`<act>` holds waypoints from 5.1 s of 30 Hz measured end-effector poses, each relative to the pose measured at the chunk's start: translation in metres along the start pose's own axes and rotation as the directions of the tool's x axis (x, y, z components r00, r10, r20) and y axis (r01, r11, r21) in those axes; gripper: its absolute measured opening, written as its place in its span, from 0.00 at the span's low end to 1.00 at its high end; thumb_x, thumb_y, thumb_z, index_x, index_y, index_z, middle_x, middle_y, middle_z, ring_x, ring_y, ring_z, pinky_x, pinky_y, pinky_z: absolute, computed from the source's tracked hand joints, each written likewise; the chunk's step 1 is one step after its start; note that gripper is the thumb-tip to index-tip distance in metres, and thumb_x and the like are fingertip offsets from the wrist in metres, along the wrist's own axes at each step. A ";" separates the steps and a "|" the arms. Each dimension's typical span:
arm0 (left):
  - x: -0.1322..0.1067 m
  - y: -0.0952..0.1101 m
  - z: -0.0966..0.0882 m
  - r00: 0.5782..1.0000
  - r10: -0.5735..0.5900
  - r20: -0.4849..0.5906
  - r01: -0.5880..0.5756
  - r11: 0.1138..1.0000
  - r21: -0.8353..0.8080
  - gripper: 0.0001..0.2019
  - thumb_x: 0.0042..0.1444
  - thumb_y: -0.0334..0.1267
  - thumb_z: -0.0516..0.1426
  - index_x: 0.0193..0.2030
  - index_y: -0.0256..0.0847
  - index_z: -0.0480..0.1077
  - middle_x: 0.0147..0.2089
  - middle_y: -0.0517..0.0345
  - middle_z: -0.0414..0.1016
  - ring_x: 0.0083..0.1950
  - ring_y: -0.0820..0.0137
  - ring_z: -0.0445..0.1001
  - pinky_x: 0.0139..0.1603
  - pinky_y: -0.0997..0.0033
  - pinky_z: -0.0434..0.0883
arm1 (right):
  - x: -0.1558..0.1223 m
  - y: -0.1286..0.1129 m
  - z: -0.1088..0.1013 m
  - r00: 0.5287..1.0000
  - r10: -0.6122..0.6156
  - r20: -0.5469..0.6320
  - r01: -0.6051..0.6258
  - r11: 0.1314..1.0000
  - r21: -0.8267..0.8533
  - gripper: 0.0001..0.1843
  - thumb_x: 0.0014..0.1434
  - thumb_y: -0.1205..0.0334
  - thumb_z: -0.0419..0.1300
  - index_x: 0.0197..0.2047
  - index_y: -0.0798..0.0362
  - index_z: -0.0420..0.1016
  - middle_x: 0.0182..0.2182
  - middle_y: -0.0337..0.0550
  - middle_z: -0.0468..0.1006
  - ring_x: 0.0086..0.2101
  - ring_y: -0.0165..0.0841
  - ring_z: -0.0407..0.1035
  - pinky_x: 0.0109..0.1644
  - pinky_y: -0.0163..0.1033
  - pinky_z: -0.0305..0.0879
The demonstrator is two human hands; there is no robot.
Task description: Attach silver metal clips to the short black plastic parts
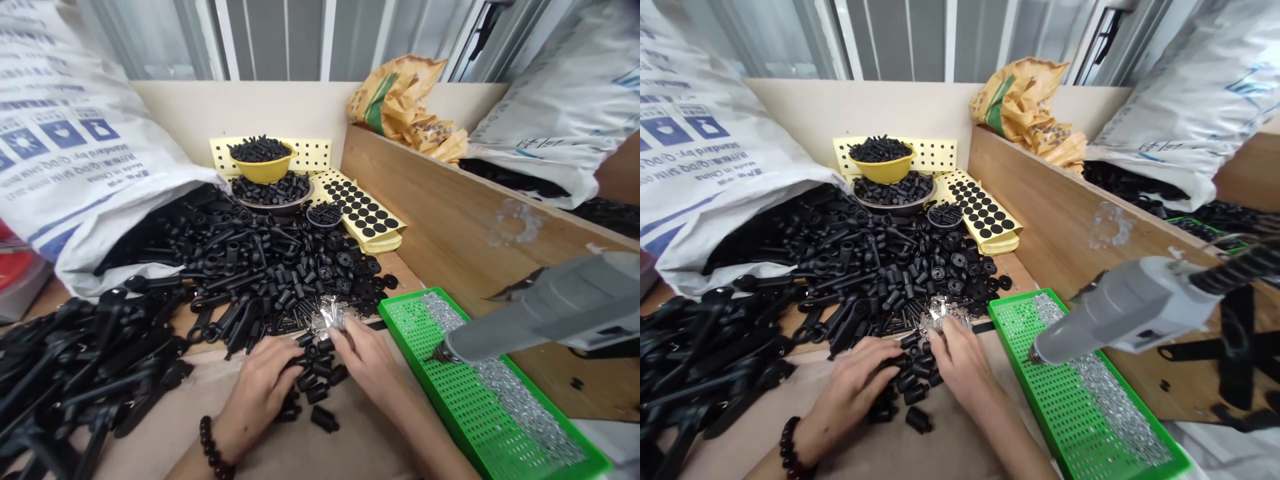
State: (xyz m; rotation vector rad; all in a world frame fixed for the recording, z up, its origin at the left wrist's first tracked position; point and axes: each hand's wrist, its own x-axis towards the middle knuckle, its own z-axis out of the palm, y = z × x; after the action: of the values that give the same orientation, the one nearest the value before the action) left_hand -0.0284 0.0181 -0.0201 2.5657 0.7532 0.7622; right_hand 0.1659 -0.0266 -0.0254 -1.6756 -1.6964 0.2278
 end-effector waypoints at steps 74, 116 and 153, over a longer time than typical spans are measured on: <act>0.044 0.012 -0.020 0.990 -0.062 0.125 0.106 0.913 -0.393 0.10 0.59 0.33 0.52 0.44 0.43 0.73 0.39 0.57 0.75 0.40 0.69 0.73 0.43 0.70 0.70 | -0.008 -0.020 -0.011 0.953 -0.302 0.009 0.302 0.953 -0.033 0.15 0.63 0.68 0.40 0.29 0.53 0.63 0.27 0.46 0.68 0.28 0.34 0.63 0.33 0.39 0.61; 0.014 0.045 -0.007 0.985 -0.133 0.110 0.168 0.892 -0.421 0.10 0.59 0.33 0.52 0.44 0.43 0.73 0.36 0.56 0.75 0.38 0.69 0.71 0.40 0.71 0.68 | -0.045 -0.024 -0.010 0.990 -0.046 0.134 -0.010 0.920 0.391 0.16 0.65 0.63 0.38 0.27 0.51 0.56 0.22 0.37 0.64 0.24 0.29 0.59 0.28 0.34 0.54; -0.009 0.059 0.012 0.924 -0.382 -0.039 0.304 0.791 -0.531 0.05 0.55 0.33 0.55 0.34 0.41 0.73 0.33 0.57 0.77 0.35 0.69 0.74 0.37 0.72 0.71 | -0.057 -0.028 0.001 0.977 -0.213 -0.006 0.208 0.952 0.223 0.14 0.62 0.69 0.38 0.27 0.50 0.54 0.19 0.36 0.62 0.19 0.30 0.58 0.24 0.36 0.52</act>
State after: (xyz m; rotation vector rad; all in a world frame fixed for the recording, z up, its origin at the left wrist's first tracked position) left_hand -0.0052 -0.0364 -0.0053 1.8377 0.8865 0.8901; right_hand 0.1369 -0.0832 -0.0304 -1.3229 -1.7772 0.3191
